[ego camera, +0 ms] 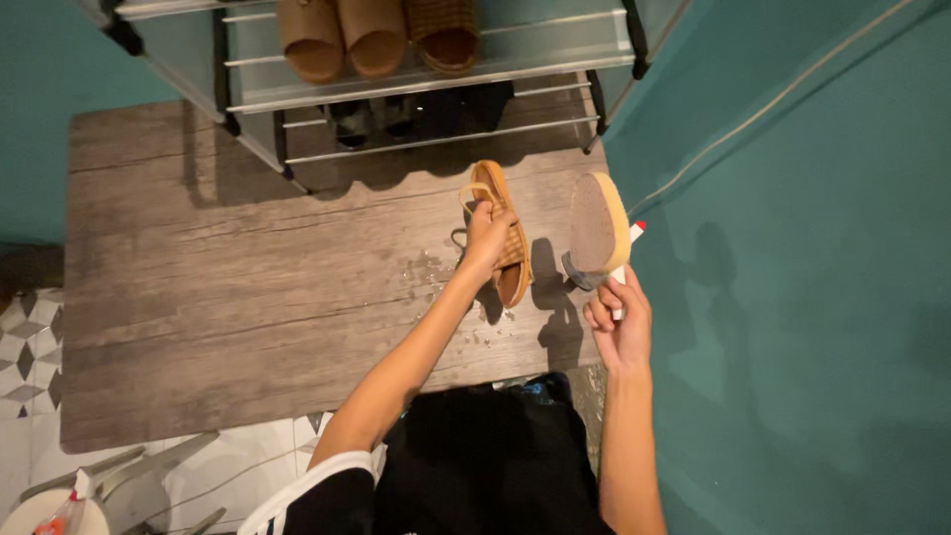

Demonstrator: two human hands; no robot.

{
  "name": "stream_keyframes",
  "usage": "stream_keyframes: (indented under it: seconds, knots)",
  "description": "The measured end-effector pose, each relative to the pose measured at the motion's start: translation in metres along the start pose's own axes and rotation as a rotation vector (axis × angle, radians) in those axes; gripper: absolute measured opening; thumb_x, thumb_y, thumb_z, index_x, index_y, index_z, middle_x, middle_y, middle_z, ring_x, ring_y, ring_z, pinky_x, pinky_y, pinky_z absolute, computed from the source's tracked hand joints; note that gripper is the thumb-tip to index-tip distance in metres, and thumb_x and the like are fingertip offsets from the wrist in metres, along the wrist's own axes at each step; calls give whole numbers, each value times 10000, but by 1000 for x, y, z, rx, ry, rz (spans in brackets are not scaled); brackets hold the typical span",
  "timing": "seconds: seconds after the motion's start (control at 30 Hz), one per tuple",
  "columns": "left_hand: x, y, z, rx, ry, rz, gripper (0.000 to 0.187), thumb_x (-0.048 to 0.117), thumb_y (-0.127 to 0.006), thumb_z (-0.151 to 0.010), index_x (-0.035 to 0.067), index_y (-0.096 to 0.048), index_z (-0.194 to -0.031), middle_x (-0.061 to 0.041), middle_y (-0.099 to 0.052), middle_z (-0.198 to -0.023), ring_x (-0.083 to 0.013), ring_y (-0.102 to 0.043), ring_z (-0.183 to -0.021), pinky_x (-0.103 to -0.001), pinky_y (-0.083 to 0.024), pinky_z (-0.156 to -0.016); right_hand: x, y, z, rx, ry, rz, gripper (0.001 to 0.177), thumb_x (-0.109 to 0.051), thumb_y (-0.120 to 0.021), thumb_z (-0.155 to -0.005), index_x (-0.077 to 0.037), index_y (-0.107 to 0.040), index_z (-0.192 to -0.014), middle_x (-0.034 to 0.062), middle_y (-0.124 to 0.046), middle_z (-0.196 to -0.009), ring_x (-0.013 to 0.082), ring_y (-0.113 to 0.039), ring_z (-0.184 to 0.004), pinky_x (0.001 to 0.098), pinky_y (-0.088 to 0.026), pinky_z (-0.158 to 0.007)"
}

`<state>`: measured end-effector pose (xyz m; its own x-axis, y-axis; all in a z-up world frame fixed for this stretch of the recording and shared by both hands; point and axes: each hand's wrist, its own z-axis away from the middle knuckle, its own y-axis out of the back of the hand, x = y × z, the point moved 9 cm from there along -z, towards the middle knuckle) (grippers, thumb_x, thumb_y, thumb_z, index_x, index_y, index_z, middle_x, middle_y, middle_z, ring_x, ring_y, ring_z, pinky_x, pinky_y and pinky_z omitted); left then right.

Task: The person scrubs a brown woven slipper with a brush and spray cleaner on a wooden table. They rotate the slipper to clean the sole and upper, then place it on the table and continue scrubbing.

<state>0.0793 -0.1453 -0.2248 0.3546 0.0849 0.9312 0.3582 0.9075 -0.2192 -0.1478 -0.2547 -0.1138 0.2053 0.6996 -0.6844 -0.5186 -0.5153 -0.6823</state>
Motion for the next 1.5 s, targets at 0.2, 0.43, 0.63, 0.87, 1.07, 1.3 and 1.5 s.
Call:
stream_keyframes:
  seconds: [0.2,0.43,0.63,0.87,1.07,1.3,1.5]
  knots:
    - [8,-8,-19,93,-96,-458,245,196,-735,-833,35,-597,-956,-100,-679,-871,-169,-634,-781,-336,-502,-738,6,8,3,20,-1,-46,299,-183,-474,-1026,-112,-526,-1311,-42,-380,-641,79,-305,-451,260,-287,-496]
    - [24,5,-19,89,-127,-387,233,217,-729,-831,49,-602,-930,-53,-672,-751,-144,-628,-699,-321,-508,-673,49,29,-4,71,-65,-50,128,-261,-473,-1040,-136,-495,-1059,-8,-408,-644,98,-345,-481,292,-342,-548]
    - [54,38,-4,134,-75,-364,223,210,-701,-837,55,-605,-966,-72,-658,-732,-148,-597,-650,-336,-494,-627,117,59,-46,109,-214,49,158,-295,-494,-1017,-147,-475,-964,7,-468,-666,114,-373,-454,307,-361,-519]
    - [104,69,21,173,-127,-496,269,201,-655,-802,74,-676,-1038,-69,-716,-754,-164,-672,-672,-331,-523,-641,165,105,-155,294,-34,614,216,-190,-594,-1037,-26,-608,-1176,75,-550,-838,187,-503,-613,398,-408,-591]
    - [130,94,36,196,-219,-602,208,212,-666,-832,62,-676,-975,-129,-690,-740,-201,-628,-646,-360,-491,-623,148,98,-193,386,318,1204,374,-174,-636,-958,-21,-509,-1274,263,-657,-1143,420,-647,-1077,476,-487,-946]
    - [170,101,70,98,-365,-637,227,188,-679,-788,72,-664,-983,-82,-665,-733,-173,-586,-621,-326,-482,-607,151,82,-194,325,304,1378,493,-164,-653,-902,-6,-482,-1337,302,-611,-1213,463,-594,-1142,506,-460,-988]
    - [207,100,95,-7,-526,-689,213,147,-714,-823,43,-613,-980,-111,-586,-788,-204,-569,-710,-333,-493,-678,154,67,-198,173,302,1535,755,-216,-696,-905,30,-334,-1520,364,-499,-1305,503,-516,-1186,530,-433,-1017]
